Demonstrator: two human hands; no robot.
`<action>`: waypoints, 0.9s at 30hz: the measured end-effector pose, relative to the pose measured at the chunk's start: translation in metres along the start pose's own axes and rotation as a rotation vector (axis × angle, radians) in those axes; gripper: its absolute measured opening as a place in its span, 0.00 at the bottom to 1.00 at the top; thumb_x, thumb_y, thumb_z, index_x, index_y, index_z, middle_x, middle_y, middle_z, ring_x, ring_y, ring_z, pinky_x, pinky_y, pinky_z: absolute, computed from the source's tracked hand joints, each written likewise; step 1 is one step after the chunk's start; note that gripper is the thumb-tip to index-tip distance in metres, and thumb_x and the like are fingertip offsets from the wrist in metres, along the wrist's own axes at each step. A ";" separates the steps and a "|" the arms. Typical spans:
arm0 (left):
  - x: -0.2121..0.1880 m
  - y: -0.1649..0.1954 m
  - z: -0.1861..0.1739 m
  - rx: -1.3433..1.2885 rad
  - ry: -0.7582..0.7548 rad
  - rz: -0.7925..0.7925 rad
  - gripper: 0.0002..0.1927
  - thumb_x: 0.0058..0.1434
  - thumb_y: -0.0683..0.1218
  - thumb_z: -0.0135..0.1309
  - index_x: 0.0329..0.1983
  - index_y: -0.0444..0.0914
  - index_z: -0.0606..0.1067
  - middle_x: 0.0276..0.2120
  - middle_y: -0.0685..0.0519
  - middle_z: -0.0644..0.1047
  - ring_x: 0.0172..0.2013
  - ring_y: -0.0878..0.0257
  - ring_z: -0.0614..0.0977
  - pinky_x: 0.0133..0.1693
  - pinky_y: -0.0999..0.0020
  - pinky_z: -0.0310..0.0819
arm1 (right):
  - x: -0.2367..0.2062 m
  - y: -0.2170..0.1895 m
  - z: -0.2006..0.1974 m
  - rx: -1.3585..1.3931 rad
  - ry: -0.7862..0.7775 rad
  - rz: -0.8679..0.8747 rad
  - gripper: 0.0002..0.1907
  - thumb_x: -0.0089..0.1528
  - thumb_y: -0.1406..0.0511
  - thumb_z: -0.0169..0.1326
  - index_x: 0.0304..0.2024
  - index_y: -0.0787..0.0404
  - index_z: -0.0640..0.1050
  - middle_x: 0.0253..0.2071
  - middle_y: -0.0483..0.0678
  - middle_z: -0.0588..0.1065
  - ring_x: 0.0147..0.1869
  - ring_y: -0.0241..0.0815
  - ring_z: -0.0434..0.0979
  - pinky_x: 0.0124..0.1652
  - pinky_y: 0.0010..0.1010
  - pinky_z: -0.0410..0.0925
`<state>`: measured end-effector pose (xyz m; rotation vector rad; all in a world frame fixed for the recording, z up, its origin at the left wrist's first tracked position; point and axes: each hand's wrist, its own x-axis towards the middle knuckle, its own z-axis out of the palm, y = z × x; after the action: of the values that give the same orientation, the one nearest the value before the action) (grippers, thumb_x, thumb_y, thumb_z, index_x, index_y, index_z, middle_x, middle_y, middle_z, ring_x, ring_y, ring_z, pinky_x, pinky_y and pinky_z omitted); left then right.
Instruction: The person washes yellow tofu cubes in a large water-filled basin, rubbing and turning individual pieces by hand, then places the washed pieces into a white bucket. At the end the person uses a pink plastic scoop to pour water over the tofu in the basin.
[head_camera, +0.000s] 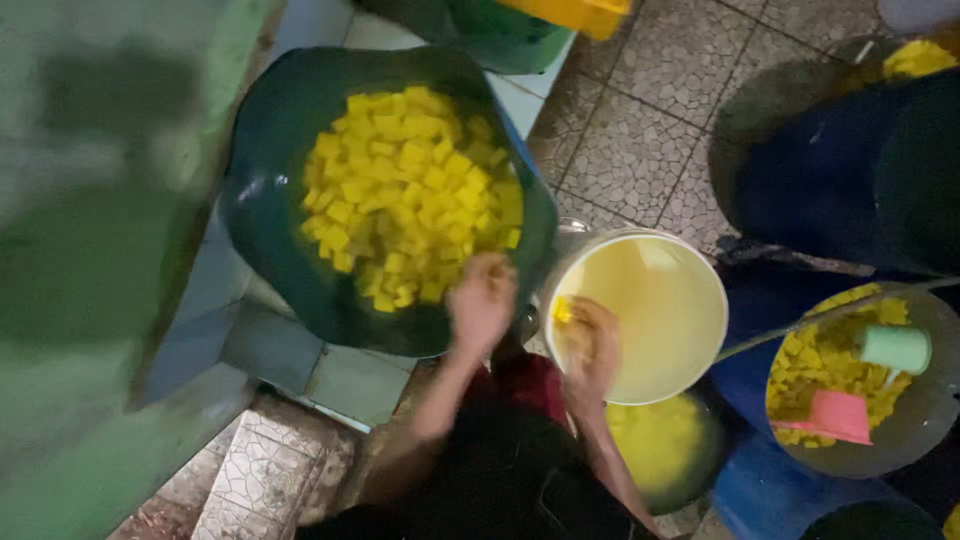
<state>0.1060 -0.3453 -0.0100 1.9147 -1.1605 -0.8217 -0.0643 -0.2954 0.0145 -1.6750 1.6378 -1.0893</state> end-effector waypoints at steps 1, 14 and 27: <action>0.027 -0.031 -0.025 0.012 0.062 -0.057 0.11 0.68 0.51 0.55 0.50 0.42 0.76 0.38 0.48 0.82 0.40 0.50 0.86 0.40 0.59 0.79 | 0.014 -0.012 0.037 0.223 -0.132 0.130 0.17 0.66 0.72 0.51 0.58 0.67 0.74 0.54 0.53 0.77 0.57 0.46 0.78 0.55 0.34 0.70; 0.143 -0.205 -0.089 0.594 -0.117 0.410 0.26 0.55 0.47 0.54 0.59 0.38 0.76 0.56 0.35 0.75 0.57 0.37 0.73 0.60 0.36 0.64 | 0.152 0.013 0.321 -0.681 -0.432 0.098 0.31 0.58 0.59 0.58 0.62 0.63 0.68 0.61 0.61 0.66 0.65 0.65 0.64 0.59 0.56 0.59; 0.193 -0.213 -0.066 -0.106 -0.123 -0.719 0.21 0.68 0.53 0.45 0.55 0.33 0.74 0.43 0.38 0.79 0.43 0.43 0.82 0.45 0.47 0.79 | 0.141 -0.013 0.318 -0.234 -0.543 0.322 0.25 0.62 0.61 0.55 0.62 0.57 0.72 0.57 0.56 0.76 0.59 0.59 0.79 0.54 0.47 0.73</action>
<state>0.3277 -0.4358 -0.1824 2.2306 -0.4518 -1.3574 0.2000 -0.4806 -0.1156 -1.5866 1.6253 -0.2581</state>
